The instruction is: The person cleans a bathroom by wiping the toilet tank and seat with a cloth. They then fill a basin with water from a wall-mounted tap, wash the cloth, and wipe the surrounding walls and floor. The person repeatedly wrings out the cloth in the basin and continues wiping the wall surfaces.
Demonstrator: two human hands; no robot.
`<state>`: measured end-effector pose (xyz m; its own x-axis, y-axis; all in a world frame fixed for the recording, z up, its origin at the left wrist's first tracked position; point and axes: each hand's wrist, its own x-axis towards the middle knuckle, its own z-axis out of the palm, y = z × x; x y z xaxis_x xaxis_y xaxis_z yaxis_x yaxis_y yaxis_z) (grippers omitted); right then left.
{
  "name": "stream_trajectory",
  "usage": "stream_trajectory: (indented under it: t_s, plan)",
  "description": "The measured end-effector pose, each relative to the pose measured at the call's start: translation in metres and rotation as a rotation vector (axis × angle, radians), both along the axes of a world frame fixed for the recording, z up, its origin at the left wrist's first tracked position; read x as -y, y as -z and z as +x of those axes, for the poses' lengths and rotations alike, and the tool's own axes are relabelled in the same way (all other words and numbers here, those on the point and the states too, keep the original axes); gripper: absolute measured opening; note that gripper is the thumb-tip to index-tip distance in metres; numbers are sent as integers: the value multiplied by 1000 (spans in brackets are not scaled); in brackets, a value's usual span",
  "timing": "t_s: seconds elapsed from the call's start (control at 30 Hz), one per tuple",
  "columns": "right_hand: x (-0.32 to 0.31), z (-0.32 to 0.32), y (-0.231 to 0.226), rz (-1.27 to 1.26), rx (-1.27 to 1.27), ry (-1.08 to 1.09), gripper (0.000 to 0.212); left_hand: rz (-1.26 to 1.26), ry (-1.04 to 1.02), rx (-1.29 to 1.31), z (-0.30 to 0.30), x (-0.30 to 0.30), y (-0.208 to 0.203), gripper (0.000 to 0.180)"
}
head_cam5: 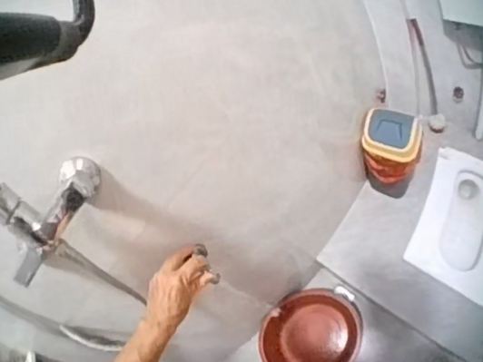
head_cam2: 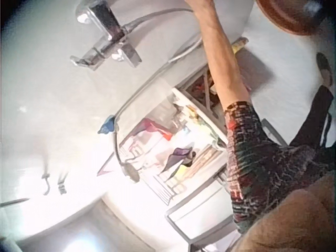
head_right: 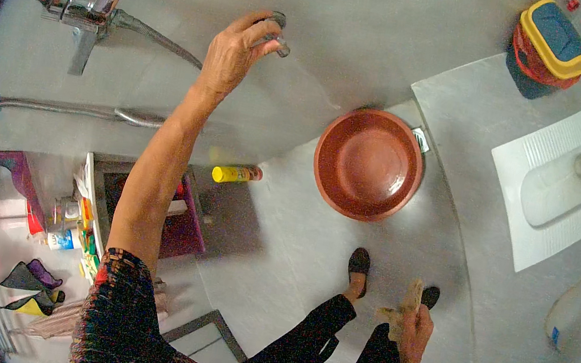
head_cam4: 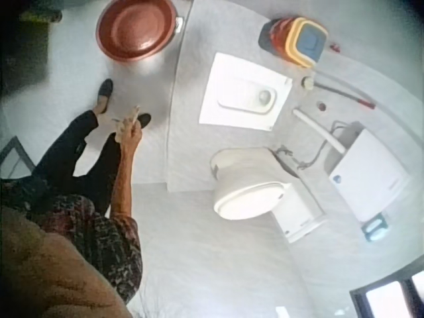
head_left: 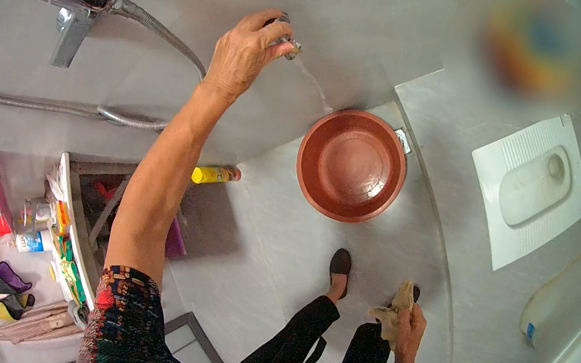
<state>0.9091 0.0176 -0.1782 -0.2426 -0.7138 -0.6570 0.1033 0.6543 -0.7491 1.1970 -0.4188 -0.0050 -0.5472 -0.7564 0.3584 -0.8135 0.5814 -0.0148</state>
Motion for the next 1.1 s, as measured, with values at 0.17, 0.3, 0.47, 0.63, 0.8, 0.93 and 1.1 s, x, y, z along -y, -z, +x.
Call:
stream_trajectory:
  t_s: [0.17,0.3,0.47,0.63,0.8,0.93,1.1]
  plan:
    - [-2,-1,0,40,144,112,18,7,24,-112,1,-13,6,40]
    - [-9,-12,0,61,171,96,17,28,-40,-166,-1,-47,22,57]
    - [-24,-40,-2,33,72,38,17,77,-156,-231,-3,-69,41,61]
    - [-38,-78,-4,47,19,0,16,190,-360,-626,-34,-51,36,66]
    - [-40,-107,-19,4,50,29,17,297,-425,-650,-32,-15,40,53]
    - [-41,-129,-39,77,74,139,18,281,-602,-566,-47,-4,42,37]
    - [-56,-149,-43,55,45,190,18,236,-584,-521,-46,-4,54,30]
